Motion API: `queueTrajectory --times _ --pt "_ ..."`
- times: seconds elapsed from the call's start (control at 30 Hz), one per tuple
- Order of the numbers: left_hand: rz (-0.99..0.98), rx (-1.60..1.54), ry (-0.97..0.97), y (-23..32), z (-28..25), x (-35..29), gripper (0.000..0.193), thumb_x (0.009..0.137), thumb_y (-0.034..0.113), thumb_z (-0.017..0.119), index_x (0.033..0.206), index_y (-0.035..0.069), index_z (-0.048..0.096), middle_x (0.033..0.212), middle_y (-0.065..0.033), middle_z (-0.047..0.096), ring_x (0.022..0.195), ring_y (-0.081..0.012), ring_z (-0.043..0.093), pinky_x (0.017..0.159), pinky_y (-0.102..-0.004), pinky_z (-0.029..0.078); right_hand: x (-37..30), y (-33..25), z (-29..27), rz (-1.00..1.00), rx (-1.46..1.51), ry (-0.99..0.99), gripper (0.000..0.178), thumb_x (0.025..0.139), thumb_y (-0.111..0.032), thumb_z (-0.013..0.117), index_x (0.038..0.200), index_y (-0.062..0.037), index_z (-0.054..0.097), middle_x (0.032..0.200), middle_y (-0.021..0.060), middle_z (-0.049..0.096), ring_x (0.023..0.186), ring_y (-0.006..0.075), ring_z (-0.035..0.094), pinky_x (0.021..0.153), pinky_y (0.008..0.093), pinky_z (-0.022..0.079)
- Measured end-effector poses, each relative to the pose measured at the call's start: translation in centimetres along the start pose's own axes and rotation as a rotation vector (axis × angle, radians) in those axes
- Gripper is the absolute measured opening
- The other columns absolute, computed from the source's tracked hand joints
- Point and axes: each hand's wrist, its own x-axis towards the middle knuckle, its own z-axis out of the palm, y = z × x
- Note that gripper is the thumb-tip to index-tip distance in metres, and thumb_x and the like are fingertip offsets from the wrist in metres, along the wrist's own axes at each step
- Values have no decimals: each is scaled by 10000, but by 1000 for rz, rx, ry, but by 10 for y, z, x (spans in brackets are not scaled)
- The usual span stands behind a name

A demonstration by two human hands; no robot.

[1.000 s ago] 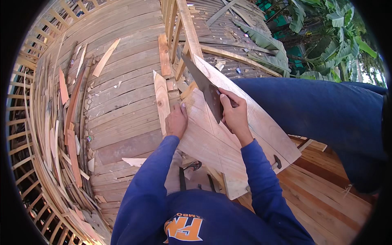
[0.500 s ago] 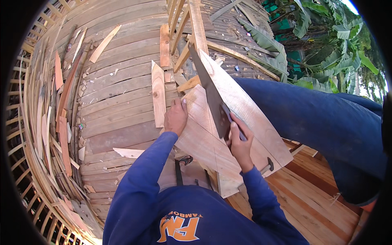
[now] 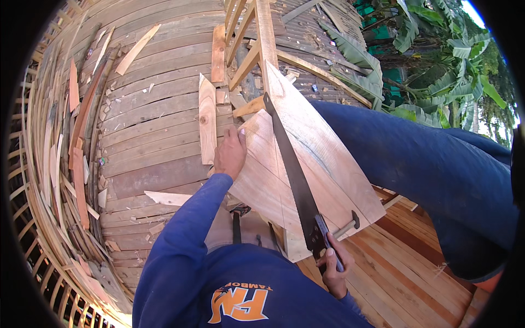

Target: The person saws a curved line into a wooden plank using a hand saw while holding the plank steady by hand on a wooden deck.

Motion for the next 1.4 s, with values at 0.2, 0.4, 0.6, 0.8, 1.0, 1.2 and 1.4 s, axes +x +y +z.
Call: queueTrajectory --times 0.2,0.4,0.6,0.8,1.0,1.2,1.4 --pt "55 42 -15 7 0 7 358 1055 365 392 1039 29 515 996 -248 651 842 -462 662 731 -557 522 250 -20 135 -197 181 39 314 1003 -177 569 1243 0 666 696 -1 592 439 51 462 412 225 370" --pt "26 28 46 -11 -4 7 364 1061 363 380 1035 29 522 958 -253 663 830 -471 660 750 -572 511 104 10 70 -128 145 -5 350 998 -137 527 1293 18 635 787 21 619 495 47 499 457 202 413" --pt "11 18 19 0 5 -2 366 1063 370 368 1057 29 502 988 -257 643 856 -472 654 764 -569 506 -48 60 -1 -87 -28 26 419 964 -166 515 1259 114 611 971 165 712 551 85 595 534 222 484" --pt "28 64 -11 10 5 0 372 1061 364 370 1058 25 523 1006 -257 649 877 -471 655 783 -569 507 197 18 116 -315 164 35 350 1001 -156 555 1303 3 631 788 9 612 503 44 474 461 206 398" --pt "68 81 138 -5 7 6 391 1056 375 381 1045 26 557 980 -261 672 893 -479 642 787 -563 491 119 49 87 -350 179 66 341 992 -137 562 1299 -10 641 828 6 636 543 45 480 497 211 405" --pt "36 131 137 -2 9 0 412 1051 382 364 1070 24 566 1041 -255 673 914 -463 662 814 -555 513 -67 131 7 -379 -76 59 387 952 -107 517 1287 51 630 959 172 735 539 86 566 540 239 492" --pt "70 182 117 13 16 -2 413 1047 374 367 1054 19 578 1017 -260 684 904 -464 665 824 -544 513 133 58 94 -408 256 125 318 954 -93 585 1221 67 649 1033 218 731 836 106 648 745 247 510"
